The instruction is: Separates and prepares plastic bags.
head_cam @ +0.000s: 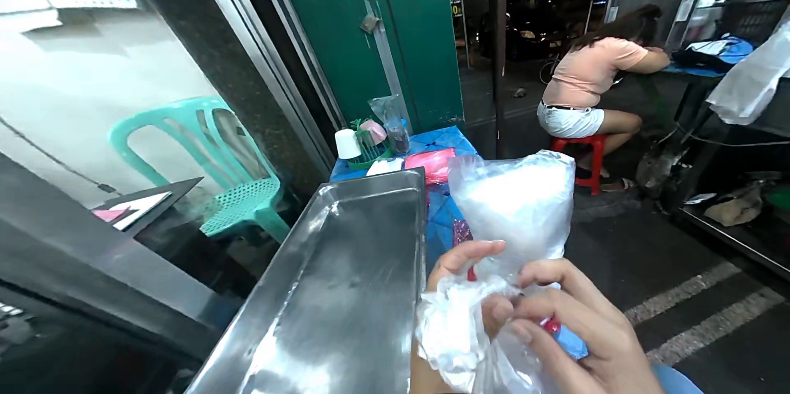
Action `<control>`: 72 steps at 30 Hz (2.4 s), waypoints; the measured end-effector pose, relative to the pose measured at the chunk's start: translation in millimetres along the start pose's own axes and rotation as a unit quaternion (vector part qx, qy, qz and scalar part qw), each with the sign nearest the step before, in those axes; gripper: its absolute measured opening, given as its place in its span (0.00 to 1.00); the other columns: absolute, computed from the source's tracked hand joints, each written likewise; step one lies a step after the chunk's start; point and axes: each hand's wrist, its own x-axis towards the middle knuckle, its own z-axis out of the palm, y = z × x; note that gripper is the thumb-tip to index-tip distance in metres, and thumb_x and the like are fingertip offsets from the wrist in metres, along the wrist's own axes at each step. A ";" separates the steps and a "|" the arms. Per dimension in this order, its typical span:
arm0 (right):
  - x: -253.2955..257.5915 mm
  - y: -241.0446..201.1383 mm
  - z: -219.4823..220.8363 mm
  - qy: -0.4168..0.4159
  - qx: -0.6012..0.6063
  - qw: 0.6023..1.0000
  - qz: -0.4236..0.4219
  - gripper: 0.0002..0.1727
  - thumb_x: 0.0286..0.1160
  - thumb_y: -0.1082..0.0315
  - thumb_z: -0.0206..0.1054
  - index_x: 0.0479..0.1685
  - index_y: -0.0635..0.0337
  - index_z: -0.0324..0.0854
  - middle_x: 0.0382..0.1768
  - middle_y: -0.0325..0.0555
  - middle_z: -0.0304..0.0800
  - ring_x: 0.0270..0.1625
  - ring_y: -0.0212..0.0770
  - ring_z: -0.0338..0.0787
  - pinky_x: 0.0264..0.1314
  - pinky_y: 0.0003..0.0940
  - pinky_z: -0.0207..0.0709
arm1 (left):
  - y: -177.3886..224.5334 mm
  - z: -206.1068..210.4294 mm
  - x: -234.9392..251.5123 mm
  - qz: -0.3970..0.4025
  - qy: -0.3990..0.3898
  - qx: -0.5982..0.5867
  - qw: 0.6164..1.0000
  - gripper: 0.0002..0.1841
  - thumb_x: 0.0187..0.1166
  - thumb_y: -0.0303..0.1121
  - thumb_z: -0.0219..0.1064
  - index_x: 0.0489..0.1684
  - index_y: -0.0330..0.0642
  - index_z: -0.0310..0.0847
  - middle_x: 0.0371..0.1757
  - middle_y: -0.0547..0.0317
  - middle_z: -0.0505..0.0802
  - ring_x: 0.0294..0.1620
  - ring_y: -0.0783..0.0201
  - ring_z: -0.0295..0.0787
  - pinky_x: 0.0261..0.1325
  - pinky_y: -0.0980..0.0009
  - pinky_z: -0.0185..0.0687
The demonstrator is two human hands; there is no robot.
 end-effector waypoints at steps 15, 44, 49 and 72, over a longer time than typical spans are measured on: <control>13.3 -7.3 -29.3 0.049 0.325 0.937 0.115 0.10 0.91 0.54 0.54 0.49 0.46 0.77 0.38 0.29 0.87 0.39 0.25 0.88 0.47 0.24 0.86 | 11.7 -3.6 -4.8 -0.096 -0.096 0.007 0.991 0.15 0.72 0.37 0.77 0.52 0.39 0.89 0.46 0.70 0.95 0.47 0.81 0.89 0.55 0.78 0.87; 24.9 -7.6 -71.7 -0.013 0.005 1.000 0.012 0.24 0.88 0.42 0.53 0.52 0.50 0.86 0.48 0.32 0.90 0.55 0.25 0.87 0.60 0.26 0.82 | 16.1 8.8 -8.7 -0.123 -0.128 -0.126 0.976 0.14 0.82 0.26 0.62 0.63 0.35 0.82 0.45 0.68 0.96 0.44 0.77 0.91 0.52 0.75 0.87; 27.1 -22.2 -72.0 -0.117 -0.082 0.989 -0.024 0.12 0.83 0.58 0.68 0.42 0.57 0.89 0.40 0.43 0.94 0.51 0.35 0.90 0.75 0.45 0.70 | 14.8 8.3 -3.6 -0.064 -0.086 -0.114 0.988 0.13 0.84 0.26 0.60 0.62 0.36 0.82 0.50 0.61 0.97 0.50 0.70 0.93 0.58 0.71 0.89; 148.5 31.0 -102.3 -0.130 0.168 0.936 0.279 0.08 0.84 0.67 0.61 0.43 0.59 0.86 0.24 0.43 0.89 0.20 0.29 0.86 0.20 0.22 0.80 | 34.6 -25.7 105.6 -0.267 0.039 0.009 0.963 0.15 0.92 0.36 0.51 0.48 0.42 0.84 0.34 0.62 0.93 0.35 0.74 0.90 0.41 0.77 0.88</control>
